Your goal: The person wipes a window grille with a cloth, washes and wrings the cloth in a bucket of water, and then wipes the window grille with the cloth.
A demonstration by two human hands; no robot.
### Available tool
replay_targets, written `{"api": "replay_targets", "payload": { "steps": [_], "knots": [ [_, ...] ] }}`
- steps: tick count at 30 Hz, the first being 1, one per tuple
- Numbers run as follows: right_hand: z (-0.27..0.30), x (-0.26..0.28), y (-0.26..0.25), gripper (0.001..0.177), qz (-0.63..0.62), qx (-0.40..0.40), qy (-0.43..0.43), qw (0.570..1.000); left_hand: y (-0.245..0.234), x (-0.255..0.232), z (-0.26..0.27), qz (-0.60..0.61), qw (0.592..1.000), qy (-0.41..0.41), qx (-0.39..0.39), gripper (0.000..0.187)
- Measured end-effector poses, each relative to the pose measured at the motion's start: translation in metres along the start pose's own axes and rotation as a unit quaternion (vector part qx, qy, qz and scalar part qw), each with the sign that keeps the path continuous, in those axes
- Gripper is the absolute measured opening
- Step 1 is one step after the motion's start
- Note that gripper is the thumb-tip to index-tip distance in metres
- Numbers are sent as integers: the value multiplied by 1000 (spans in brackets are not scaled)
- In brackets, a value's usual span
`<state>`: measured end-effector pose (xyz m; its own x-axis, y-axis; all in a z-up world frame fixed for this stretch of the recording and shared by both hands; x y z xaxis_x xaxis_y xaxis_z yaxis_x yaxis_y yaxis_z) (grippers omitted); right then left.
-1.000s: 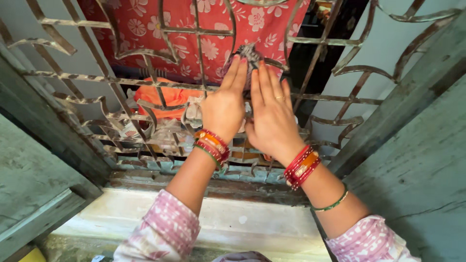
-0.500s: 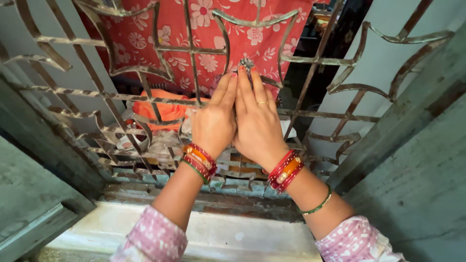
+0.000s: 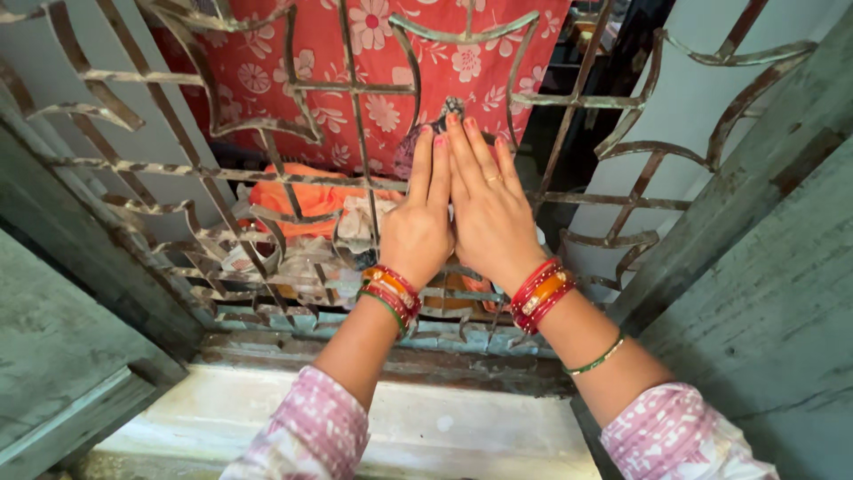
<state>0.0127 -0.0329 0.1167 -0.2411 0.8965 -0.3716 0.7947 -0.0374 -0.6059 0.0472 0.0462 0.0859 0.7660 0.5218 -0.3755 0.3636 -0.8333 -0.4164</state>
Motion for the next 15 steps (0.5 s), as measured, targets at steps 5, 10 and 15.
{"api": "replay_targets", "payload": {
  "steps": [5,10,15],
  "knots": [
    [2,-1,-7,66,88,-6,8,996,-1,1,-6,24,999,-36,11,71],
    [-15,-17,-16,64,85,-43,53,994,11,4,-34,55,998,-18,4,63],
    [-1,-40,-15,54,51,-31,90,994,25,-12,-41,87,996,2,-22,50]
  ]
}}
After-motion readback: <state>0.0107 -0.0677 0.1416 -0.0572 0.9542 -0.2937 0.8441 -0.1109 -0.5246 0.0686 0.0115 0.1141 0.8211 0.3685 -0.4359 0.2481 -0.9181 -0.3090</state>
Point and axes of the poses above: each hand's wrist, its own z-axis away from the middle knuckle, its own y-axis out of the palm, x = y × z, the point moved 8 cm from there along -z, towards the middle knuckle, and after that the axes turned 15 degrees about z, right-handed, at the moved point
